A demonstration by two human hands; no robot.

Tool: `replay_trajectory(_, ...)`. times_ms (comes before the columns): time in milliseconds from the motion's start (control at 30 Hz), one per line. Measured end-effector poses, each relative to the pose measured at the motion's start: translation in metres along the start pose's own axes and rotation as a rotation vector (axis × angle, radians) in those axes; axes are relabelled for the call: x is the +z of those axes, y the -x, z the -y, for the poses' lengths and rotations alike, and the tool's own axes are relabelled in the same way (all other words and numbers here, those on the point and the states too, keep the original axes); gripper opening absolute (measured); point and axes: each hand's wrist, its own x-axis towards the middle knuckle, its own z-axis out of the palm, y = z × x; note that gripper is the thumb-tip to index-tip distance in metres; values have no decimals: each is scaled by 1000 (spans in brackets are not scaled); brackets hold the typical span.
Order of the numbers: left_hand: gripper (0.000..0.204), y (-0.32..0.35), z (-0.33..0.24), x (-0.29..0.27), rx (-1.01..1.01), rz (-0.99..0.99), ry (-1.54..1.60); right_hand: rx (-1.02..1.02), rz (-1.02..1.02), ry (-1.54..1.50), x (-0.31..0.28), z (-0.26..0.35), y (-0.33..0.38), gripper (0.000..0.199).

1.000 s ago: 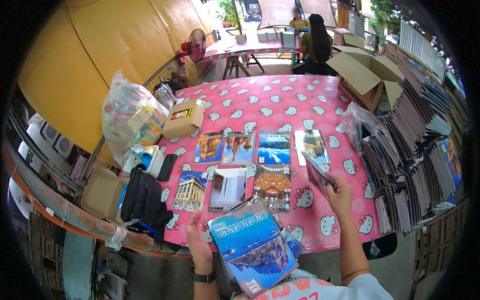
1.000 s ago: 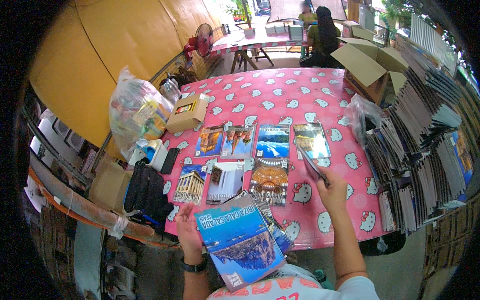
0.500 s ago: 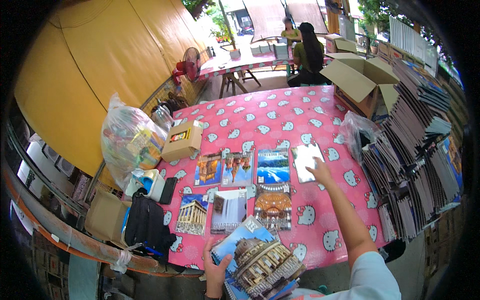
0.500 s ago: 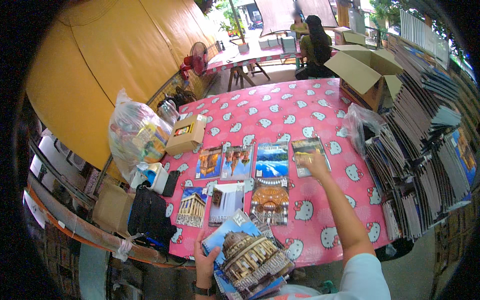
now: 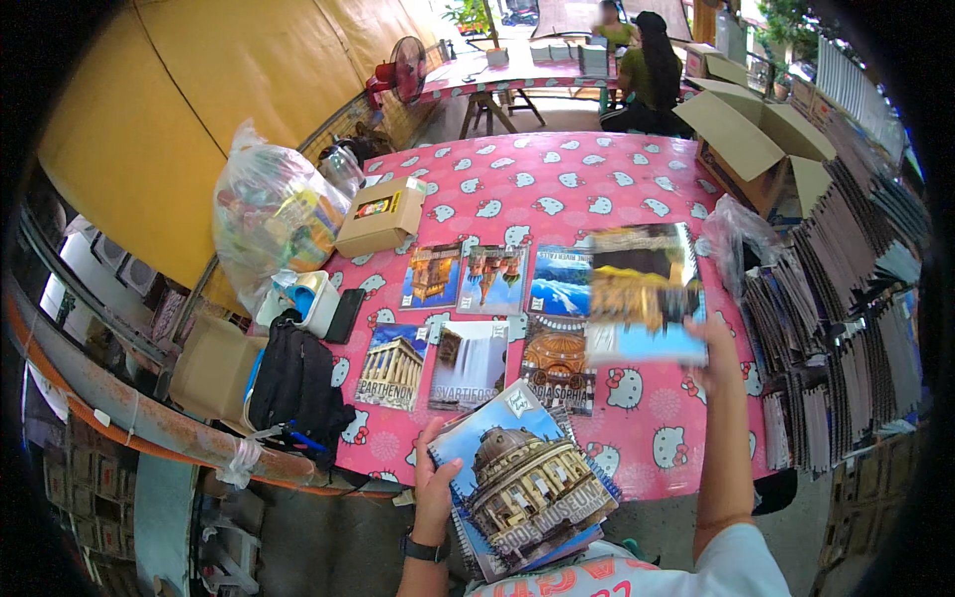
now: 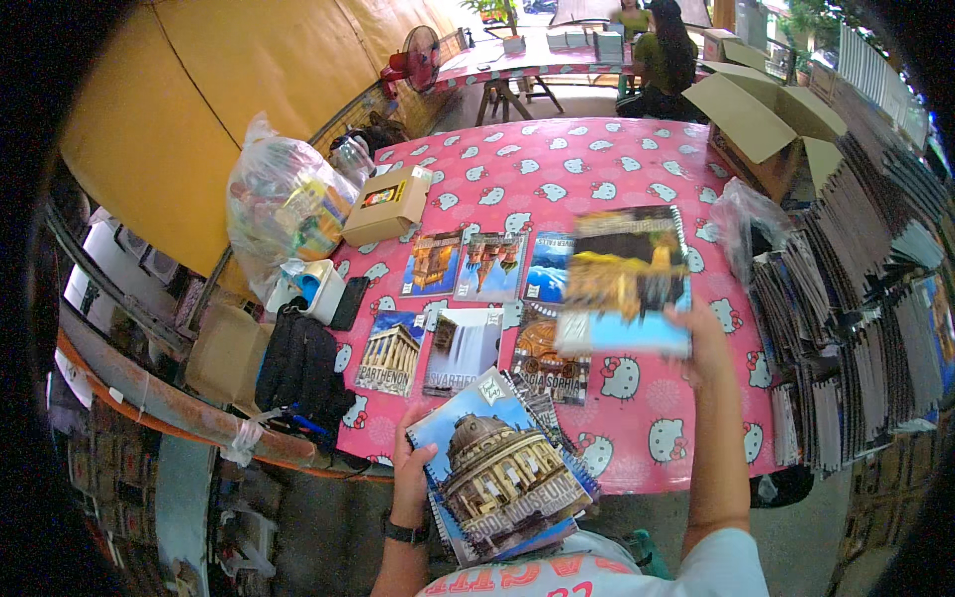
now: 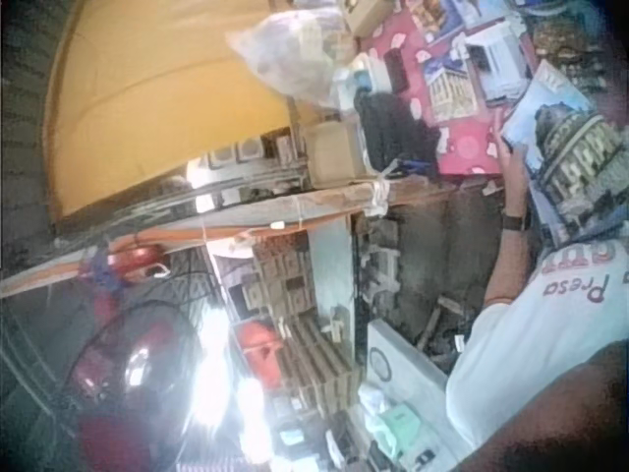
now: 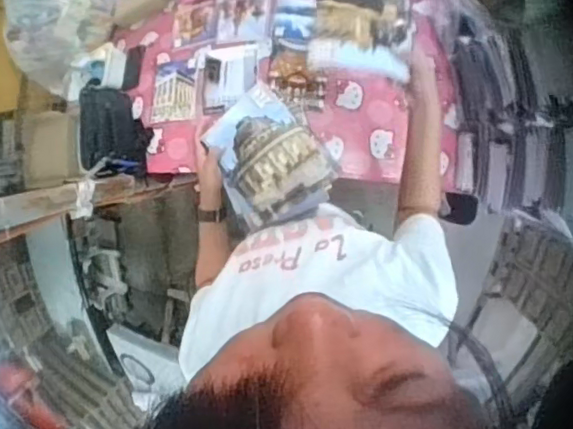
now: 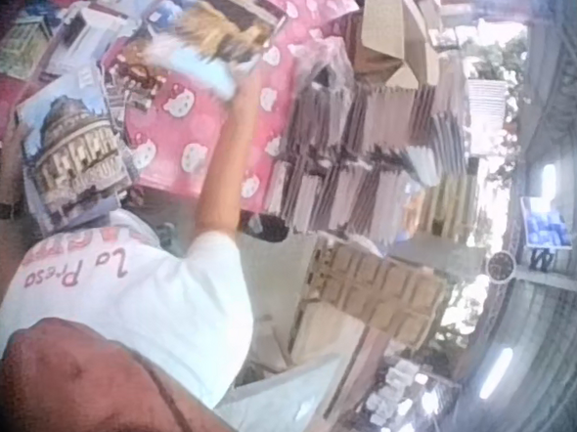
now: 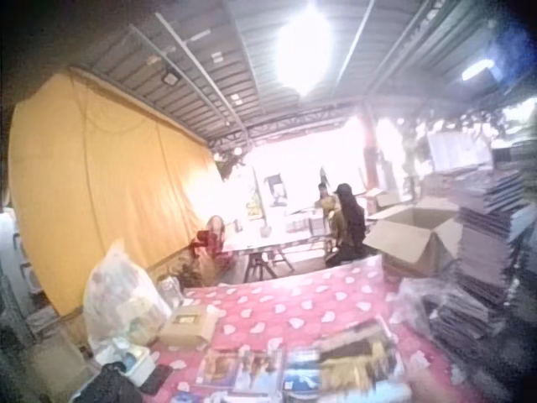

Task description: The person organizes spiral-bound notebooks on a table with a pink tablecloth by picking them up individually and placing them into a stack.

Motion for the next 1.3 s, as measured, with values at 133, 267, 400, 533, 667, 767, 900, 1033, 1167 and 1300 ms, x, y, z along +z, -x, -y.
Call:
replay_trajectory(133, 55, -1, 6, -3, 16, -20, 154, 119, 88, 221, 32, -43, 99, 57)
replay_trajectory(267, 61, 14, 29, -41, 24, -87, 114, 477, 623, 652, 52, -43, 139, 35)
replay_trajectory(400, 68, 32, 40, -55, -299, 69, 242, 258, 483, 464, 27, -73, 107, 38)
replay_trajectory(533, 69, 32, 58, -50, -497, 83, 522, 416, 204, 366, 24, -139, 64, 47)
replay_trajectory(667, 57, 14, 93, -72, -598, 30, 542, 552, 174, -34, 38, -184, 80, 54)
replay_trajectory(767, 57, -1, 96, -78, -651, 123, 526, 637, 285, 19, 40, -181, 80, 52)
replay_trajectory(900, 59, -14, 84, -83, -709, 232, 483, 865, 253, -39, 32, -193, 81, 51)
replay_trajectory(1033, 60, -9, 95, -89, -772, 261, 426, 874, 281, -133, 32, -203, 98, 47)
replay_trajectory(1167, 61, -2, 109, -80, -829, 315, 391, 743, 271, -246, 27, -215, 120, 44)
replay_trajectory(1300, 62, -10, 108, -67, -837, 349, 372, 679, 258, -300, 18, -227, 128, 46)
